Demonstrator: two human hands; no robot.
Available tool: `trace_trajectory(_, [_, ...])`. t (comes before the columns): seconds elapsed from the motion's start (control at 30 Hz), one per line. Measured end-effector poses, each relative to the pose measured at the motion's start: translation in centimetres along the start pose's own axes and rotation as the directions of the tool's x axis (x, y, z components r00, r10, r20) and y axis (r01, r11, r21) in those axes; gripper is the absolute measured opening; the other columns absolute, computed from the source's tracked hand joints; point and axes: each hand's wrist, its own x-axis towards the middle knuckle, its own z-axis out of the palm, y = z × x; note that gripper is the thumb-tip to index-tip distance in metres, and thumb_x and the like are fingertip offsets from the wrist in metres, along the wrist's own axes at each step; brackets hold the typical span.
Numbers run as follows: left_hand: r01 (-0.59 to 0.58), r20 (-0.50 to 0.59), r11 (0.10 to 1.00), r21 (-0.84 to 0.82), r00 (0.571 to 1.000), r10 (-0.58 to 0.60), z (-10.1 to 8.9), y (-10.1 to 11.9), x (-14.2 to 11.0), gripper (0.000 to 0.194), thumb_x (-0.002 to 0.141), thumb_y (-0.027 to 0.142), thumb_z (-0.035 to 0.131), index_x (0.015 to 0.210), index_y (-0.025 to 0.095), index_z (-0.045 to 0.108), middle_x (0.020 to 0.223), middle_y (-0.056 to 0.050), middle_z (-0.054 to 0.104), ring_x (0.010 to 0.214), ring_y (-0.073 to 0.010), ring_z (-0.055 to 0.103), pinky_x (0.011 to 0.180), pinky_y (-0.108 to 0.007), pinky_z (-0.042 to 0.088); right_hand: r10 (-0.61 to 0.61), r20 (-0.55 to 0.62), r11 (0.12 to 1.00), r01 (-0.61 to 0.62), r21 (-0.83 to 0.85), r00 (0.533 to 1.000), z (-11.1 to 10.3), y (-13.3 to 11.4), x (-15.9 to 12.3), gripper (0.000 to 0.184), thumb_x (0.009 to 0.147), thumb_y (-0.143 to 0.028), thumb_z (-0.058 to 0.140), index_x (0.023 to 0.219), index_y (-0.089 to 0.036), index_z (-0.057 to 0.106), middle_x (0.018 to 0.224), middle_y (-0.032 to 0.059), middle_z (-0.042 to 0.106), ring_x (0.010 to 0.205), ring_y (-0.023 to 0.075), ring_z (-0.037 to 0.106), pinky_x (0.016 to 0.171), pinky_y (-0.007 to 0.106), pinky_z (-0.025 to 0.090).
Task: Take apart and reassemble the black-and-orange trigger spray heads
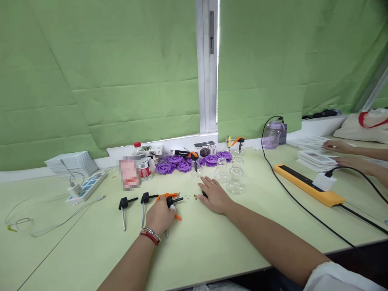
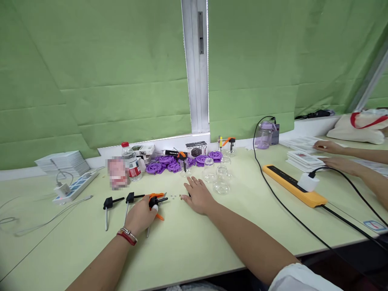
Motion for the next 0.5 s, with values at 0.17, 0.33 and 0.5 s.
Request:
trace_trajectory(0.17, [-0.132,-0.035,0.991,-0.009,0.991,0.131,-0.3,0.1,-0.5,0.041,0.075,0.032,0.047,0.114,0.019,0.047,0.075,-0.004,0.065,0.067,-0.0206,0.06,0.05,-0.027,0.032,-0.103,-0.058,0.994,0.105,0.024,0.993,-1.0,-1.7,-0.4,0.049,0.092,-0.046,0.028,0.122,-0.016,0.053,0.145,0.0106,0.03,0.135,0.0256,0.019,0.109,0.045,0.017])
trace_trajectory(0.33, [-0.358,-0.104,0.932,-0.048,0.93,0.352,-0.6,0.2,-0.9,0.044,0.075,0.027,0.048,0.119,0.02,0.045,0.084,-0.004,0.064,0.074,-0.0202,0.06,0.059,-0.028,0.036,-0.196,-0.042,0.977,0.199,0.082,0.98,-0.8,-3.7,-0.8,0.035,0.093,-0.031,0.033,0.096,-0.018,0.066,0.141,0.0056,0.04,0.133,0.0247,0.025,0.108,0.047,0.019])
trace_trajectory(0.5, [-0.46,-0.102,0.875,-0.154,0.888,0.449,-0.1,0.1,-0.8,0.026,0.076,0.022,0.046,0.101,0.02,0.055,0.094,-0.005,0.062,0.084,-0.0211,0.058,0.069,-0.03,0.041,-0.219,0.032,0.967,0.213,0.142,0.975,0.2,-4.6,-0.8,0.024,0.087,-0.024,0.045,0.082,-0.018,0.067,0.14,0.0059,0.041,0.132,0.0258,0.028,0.107,0.049,0.018])
